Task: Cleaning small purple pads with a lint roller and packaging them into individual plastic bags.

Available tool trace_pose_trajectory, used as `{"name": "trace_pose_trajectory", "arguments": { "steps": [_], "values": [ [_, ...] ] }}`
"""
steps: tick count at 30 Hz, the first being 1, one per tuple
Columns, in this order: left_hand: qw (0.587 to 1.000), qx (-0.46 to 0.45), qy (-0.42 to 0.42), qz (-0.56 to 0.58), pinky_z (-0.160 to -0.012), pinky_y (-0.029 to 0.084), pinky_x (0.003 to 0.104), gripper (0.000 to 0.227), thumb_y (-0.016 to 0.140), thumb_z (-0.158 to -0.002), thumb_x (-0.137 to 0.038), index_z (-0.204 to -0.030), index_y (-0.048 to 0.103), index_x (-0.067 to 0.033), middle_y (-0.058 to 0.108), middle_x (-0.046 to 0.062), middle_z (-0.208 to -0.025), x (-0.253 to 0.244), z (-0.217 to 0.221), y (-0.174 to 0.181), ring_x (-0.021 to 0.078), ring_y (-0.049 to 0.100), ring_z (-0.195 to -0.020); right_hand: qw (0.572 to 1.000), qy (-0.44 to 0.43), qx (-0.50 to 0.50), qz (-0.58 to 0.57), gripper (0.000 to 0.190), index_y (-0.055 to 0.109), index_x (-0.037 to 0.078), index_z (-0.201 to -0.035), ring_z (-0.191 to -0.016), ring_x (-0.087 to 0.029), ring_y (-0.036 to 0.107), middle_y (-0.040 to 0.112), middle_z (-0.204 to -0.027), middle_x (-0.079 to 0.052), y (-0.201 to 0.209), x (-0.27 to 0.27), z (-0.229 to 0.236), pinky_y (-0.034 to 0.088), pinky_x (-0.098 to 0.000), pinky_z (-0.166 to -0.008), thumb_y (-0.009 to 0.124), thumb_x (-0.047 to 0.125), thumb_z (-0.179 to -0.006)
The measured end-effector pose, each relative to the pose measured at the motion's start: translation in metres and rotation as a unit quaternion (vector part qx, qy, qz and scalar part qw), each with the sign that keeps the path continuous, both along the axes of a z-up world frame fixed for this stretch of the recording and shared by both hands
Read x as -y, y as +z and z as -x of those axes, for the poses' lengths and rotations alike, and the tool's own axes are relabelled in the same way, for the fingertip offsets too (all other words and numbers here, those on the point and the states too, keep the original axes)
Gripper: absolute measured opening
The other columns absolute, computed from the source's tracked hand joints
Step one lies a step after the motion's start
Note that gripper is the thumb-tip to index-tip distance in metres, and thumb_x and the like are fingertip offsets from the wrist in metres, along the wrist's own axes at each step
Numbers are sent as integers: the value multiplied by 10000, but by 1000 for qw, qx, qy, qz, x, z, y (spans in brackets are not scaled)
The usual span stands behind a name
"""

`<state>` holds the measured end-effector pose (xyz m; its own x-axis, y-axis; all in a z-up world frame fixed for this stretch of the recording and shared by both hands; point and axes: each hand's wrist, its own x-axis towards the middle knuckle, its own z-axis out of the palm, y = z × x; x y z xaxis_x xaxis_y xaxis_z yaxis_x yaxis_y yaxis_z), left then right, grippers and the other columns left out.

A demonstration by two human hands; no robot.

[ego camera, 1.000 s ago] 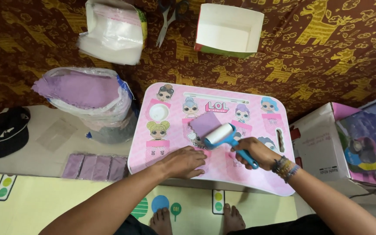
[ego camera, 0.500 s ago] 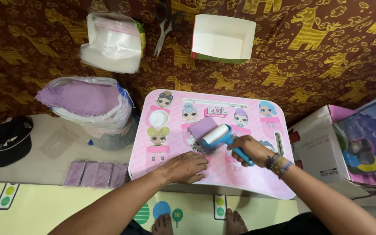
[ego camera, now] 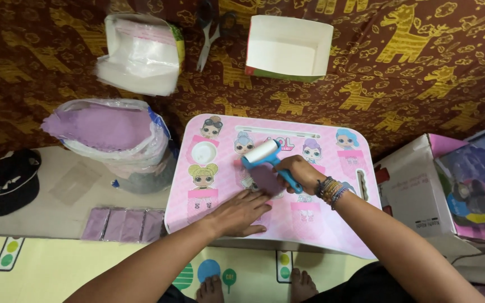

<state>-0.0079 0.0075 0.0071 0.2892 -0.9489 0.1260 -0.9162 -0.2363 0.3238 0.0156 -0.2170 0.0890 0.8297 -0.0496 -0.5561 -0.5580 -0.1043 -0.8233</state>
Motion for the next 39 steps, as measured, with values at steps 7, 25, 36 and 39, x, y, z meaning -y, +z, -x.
{"name": "trace_pose_trajectory", "arguments": {
  "steps": [7, 25, 36, 39],
  "values": [
    [999, -17, 3, -46, -1172, 278, 543, 586, 555, -983, -497, -1372, 564, -59, 531, 180, -1457, -5, 4, 11, 357, 377, -1472, 999, -3, -19, -31, 225, 675, -94, -930, -455, -239, 540, 594, -604, -210, -7, 28, 31, 411, -314, -314, 625, 112, -855],
    [998, -23, 12, -56, -1168, 315, 537, 546, 564, -983, -486, -1355, 577, -86, 559, 157, -1444, -7, 1, 8, 346, 449, -1435, 998, -7, -57, 23, 169, 642, -43, -862, -494, -249, 547, 598, -630, -213, 10, 55, 62, 428, -326, -342, 632, 126, -861],
    [999, -31, -1, -8, -1101, 381, 532, 497, 581, -982, -450, -1314, 606, -81, 635, 158, -1314, -6, -5, 8, 341, 551, -1324, 999, -9, -10, -34, 201, 639, -21, -865, -505, -264, 624, 624, -649, -196, -16, 21, -4, 488, -335, -377, 646, 180, -865],
    [996, -56, 3, -69, -1139, 298, 516, 533, 574, -1001, -394, -1388, 565, -28, 520, 218, -1483, -1, 0, 25, 373, 459, -1378, 994, -21, -24, -108, 208, 643, -50, -779, -495, -258, 540, 587, -603, -174, -13, 15, -1, 362, -314, -420, 607, 124, -888]
  ]
}}
